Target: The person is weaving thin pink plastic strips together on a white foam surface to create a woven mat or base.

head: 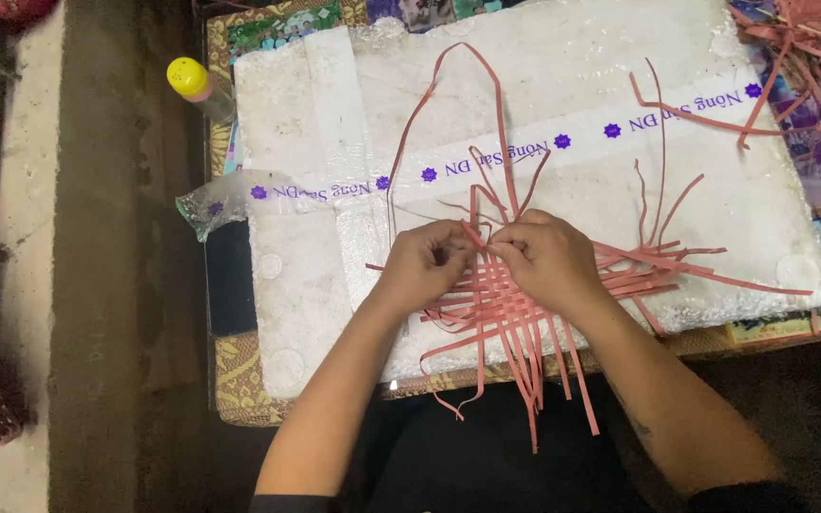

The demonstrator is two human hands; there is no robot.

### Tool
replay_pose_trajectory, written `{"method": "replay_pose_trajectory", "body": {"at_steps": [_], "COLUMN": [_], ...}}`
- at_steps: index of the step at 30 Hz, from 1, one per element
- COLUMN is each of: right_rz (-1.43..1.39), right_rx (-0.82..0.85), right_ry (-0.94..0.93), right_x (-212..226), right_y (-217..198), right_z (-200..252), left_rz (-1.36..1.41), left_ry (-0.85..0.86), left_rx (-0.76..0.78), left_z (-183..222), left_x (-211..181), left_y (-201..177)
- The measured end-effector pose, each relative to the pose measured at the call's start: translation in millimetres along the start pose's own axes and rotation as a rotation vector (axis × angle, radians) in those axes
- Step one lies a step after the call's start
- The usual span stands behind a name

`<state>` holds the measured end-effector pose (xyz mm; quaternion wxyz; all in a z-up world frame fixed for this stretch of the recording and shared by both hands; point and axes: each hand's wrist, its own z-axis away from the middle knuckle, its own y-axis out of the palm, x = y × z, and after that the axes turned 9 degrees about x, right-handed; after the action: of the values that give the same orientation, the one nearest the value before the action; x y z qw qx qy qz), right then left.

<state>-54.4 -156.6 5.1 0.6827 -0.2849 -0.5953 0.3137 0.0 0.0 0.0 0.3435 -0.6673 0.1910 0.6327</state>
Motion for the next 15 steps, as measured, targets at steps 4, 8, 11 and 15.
{"method": "replay_pose_trajectory", "body": {"at_steps": [4, 8, 11, 15], "right_rz": [0.009, -0.011, 0.008, 0.124], "right_rx": [0.001, 0.03, 0.017, -0.11], "right_ry": [0.022, 0.025, 0.012, -0.13], "right_x": [1, 4, 5, -7], "right_y": [-2, -4, -4, 12], "right_z": [-1, -1, 1, 8], "left_rz": [-0.344, -0.578, -0.67, -0.752], "left_ry": [0.032, -0.054, -0.033, -0.005], "left_rx": [0.031, 0.021, 0.019, 0.02], "left_z": [0, 3, 2, -5], "left_x": [1, -1, 7, 26], "left_y": [1, 9, 10, 12]}}
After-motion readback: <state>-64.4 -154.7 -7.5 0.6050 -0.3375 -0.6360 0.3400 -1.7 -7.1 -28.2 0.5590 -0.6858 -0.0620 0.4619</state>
